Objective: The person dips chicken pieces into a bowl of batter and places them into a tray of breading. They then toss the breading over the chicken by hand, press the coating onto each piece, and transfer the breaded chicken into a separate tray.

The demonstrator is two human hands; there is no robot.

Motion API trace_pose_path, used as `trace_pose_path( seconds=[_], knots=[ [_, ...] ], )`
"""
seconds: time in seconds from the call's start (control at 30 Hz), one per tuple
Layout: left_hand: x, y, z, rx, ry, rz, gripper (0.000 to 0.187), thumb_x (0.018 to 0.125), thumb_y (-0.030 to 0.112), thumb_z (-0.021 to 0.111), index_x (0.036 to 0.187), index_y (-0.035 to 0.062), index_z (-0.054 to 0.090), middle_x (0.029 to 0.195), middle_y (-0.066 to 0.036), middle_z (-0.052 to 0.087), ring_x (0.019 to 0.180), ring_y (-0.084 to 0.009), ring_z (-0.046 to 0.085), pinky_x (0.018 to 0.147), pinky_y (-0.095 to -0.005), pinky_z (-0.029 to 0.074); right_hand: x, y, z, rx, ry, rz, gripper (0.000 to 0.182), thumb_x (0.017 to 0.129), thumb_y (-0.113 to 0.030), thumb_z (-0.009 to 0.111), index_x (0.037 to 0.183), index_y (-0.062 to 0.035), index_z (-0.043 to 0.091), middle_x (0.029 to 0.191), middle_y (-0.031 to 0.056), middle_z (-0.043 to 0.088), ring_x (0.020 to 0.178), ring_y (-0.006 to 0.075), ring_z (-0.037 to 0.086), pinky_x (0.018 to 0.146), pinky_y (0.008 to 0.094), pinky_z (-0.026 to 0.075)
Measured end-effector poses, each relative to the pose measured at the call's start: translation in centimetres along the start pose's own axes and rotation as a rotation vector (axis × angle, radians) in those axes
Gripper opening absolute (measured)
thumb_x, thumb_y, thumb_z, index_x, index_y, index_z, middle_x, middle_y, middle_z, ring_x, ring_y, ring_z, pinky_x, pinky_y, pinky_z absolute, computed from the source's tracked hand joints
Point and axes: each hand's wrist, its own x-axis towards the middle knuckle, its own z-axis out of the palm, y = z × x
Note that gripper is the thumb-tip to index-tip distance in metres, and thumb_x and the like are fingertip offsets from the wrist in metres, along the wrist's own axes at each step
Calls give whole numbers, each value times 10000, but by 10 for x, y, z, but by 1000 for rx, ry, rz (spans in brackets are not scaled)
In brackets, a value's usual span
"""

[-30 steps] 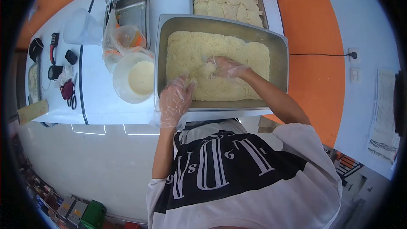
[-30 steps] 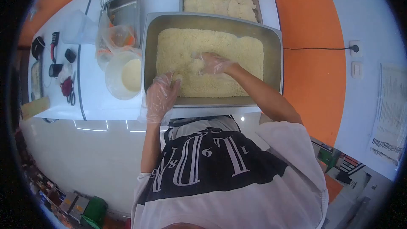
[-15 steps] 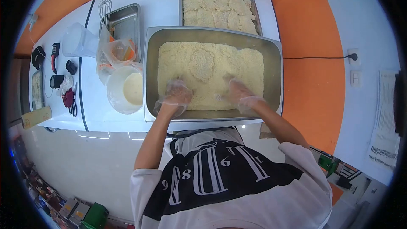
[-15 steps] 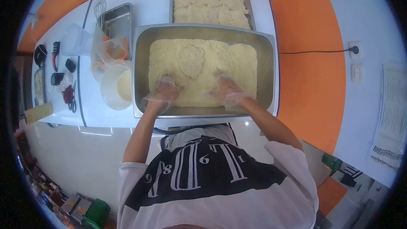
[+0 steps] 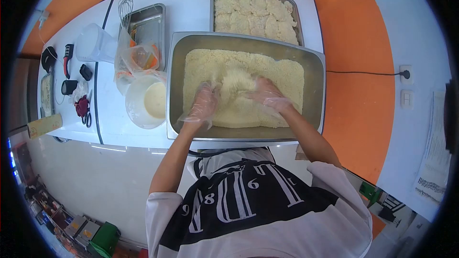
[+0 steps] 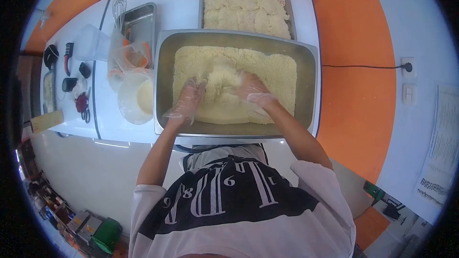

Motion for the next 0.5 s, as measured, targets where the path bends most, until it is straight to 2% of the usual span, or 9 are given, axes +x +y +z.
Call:
trace_pose_path(
  seconds=[0.03, 0.07, 0.1, 0.2, 0.27, 0.33, 0.4, 0.43, 0.5],
  knots=[
    [-2, -1, 1, -1, 6, 0, 549, 1119, 436, 466, 1214, -53, 698, 1321, -369, 651, 1258, -500, 631, 1084, -560, 481, -2, 8, 0, -174, 125, -33, 817, 824, -562, 857, 1279, 82, 643, 1192, 284, 728, 1153, 373, 705, 1016, 457, 547],
    [-4, -3, 6, 159, -98, 101, 513, 1119, 400, 469, 1256, -47, 680, 1288, -349, 667, 1221, -481, 648, 1057, -539, 502, -3, 11, 1, -349, 253, -71, 851, 836, -589, 842, 1296, 94, 628, 1225, 298, 721, 1159, 391, 706, 1021, 469, 549],
    [-8, -6, 15, 321, -201, 199, 482, 1120, 363, 471, 1299, -41, 662, 1254, -328, 683, 1184, -462, 665, 1031, -517, 524, -9, 9, 6, -356, 256, -80, 851, 836, -589, 842, 1296, 94, 628, 1225, 298, 721, 1159, 391, 706, 1021, 469, 549],
    [-22, -11, 37, 801, -515, 470, 433, 1122, 254, 477, 1426, -25, 608, 1154, -267, 731, 1073, -406, 716, 951, -453, 588, -23, 16, 43, -314, -102, -77, 943, 838, -646, 812, 1334, 123, 587, 1280, 313, 700, 1180, 436, 699, 1042, 478, 544],
    [-26, -3, 42, 656, -506, 397, 446, 1121, 251, 476, 1447, -31, 589, 1194, -280, 715, 1115, -418, 699, 991, -467, 559, -24, 8, 66, -274, -204, -116, 968, 836, -650, 808, 1353, 133, 574, 1293, 309, 696, 1180, 444, 698, 1040, 474, 545],
    [-26, 10, 41, 381, -498, 280, 476, 1118, 243, 475, 1489, -44, 552, 1273, -307, 684, 1199, -442, 664, 1072, -494, 499, -43, -25, 63, -228, -236, 77, 980, 830, -611, 816, 1414, 128, 546, 1272, 278, 723, 1164, 412, 713, 1026, 472, 551],
    [-23, 18, 33, 106, -478, 170, 511, 1115, 236, 474, 1531, -57, 515, 1351, -334, 653, 1283, -466, 629, 1152, -521, 440, -10, 25, 84, -145, -183, 13, 956, 839, -582, 809, 1450, 101, 535, 1250, 264, 736, 1146, 398, 721, 1023, 471, 550],
    [-22, 17, 24, 106, -467, 170, 511, 1115, 236, 474, 1531, -57, 515, 1351, -334, 653, 1283, -466, 629, 1152, -521, 440, 5, 42, 87, -54, -133, -46, 936, 849, -552, 802, 1487, 74, 524, 1227, 251, 750, 1129, 384, 729, 1020, 471, 549],
    [-24, 10, 3, 35, -209, 199, 503, 1111, 224, 488, 1524, -63, 511, 1387, -342, 629, 1279, -458, 636, 1138, -519, 461, -2, 5, 51, -58, -131, -54, 898, 868, -531, 791, 1506, 40, 523, 1208, 244, 763, 1112, 387, 738, 1019, 475, 553]
  ],
)
